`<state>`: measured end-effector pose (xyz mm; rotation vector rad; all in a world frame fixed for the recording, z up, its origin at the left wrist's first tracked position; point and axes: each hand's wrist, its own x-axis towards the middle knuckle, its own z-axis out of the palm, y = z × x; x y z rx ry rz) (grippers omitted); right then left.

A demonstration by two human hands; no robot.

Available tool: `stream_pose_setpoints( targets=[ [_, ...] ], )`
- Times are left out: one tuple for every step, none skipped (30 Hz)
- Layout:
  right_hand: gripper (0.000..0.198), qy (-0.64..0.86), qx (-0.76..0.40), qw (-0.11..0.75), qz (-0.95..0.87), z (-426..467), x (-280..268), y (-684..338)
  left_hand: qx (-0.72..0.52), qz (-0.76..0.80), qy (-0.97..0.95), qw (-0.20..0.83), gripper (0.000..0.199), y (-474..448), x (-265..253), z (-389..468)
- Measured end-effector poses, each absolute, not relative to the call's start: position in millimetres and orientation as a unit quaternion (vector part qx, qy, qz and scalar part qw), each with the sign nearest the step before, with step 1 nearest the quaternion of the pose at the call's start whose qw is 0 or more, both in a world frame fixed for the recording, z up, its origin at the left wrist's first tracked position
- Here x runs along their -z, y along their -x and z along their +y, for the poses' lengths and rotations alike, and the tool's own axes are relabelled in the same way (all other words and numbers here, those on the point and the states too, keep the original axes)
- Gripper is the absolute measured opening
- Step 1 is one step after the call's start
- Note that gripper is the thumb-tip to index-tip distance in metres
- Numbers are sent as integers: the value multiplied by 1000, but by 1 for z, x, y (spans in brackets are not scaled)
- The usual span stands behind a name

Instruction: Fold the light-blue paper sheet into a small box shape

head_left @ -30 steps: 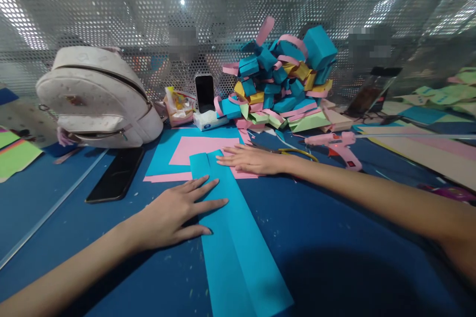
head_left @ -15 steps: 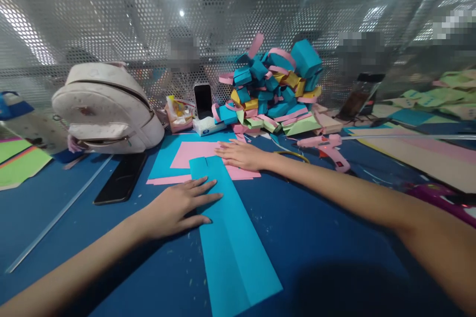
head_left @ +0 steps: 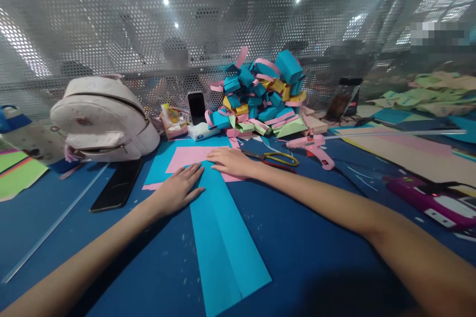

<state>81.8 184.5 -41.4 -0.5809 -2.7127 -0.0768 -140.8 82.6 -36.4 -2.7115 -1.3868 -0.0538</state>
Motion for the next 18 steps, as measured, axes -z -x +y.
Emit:
stream_pose_setpoints(
  targets=[
    [32,202,28,182,-962,184,42,-81,20,-453,890,47,62,140,37,81],
    [31,198,28,183,-962,184,43,-80,21,-451,891,45,60,139,38,79],
    [31,196,29,184,-963,184,43,-79,21,-446,894,42,58,137,37,76],
    [31,195,30,186,-963,184,44,-78,20,-438,898,36,57,134,36,72],
    [31,194,30,188,-962,184,45,-78,18,-427,903,28,55,131,34,67],
    [32,192,31,190,-962,184,46,-78,15,-414,910,16,54,128,32,62],
    [32,191,31,192,-962,184,46,-77,13,-398,917,-4,54,124,30,56],
    [32,189,32,193,-962,184,47,-77,16,-381,924,-26,54,120,27,50],
    [32,189,33,193,-962,184,47,-78,16,-362,931,-47,54,116,24,45],
    [32,189,34,193,-962,184,48,-78,12,-344,937,-64,55,113,22,40],
    [31,189,35,193,-962,185,48,-78,8,-329,941,-78,55,109,19,36],
    [31,189,36,192,-962,185,48,-78,1,-315,945,-91,56,106,17,32],
    [31,188,37,191,-963,185,48,-78,-5,-303,948,-101,56,102,16,29],
    [31,188,38,189,-963,185,47,-78,-11,-292,950,-111,57,99,14,26],
    [31,189,39,187,-963,184,47,-78,-15,-282,952,-122,58,95,13,24],
    [31,189,39,185,-964,184,47,-77,-18,-273,953,-131,58,92,12,22],
    [31,191,40,183,-964,183,47,-77,-20,-265,954,-139,59,88,11,19],
    [31,193,40,180,-964,183,47,-76,-22,-259,955,-145,60,85,9,17]
  ],
)
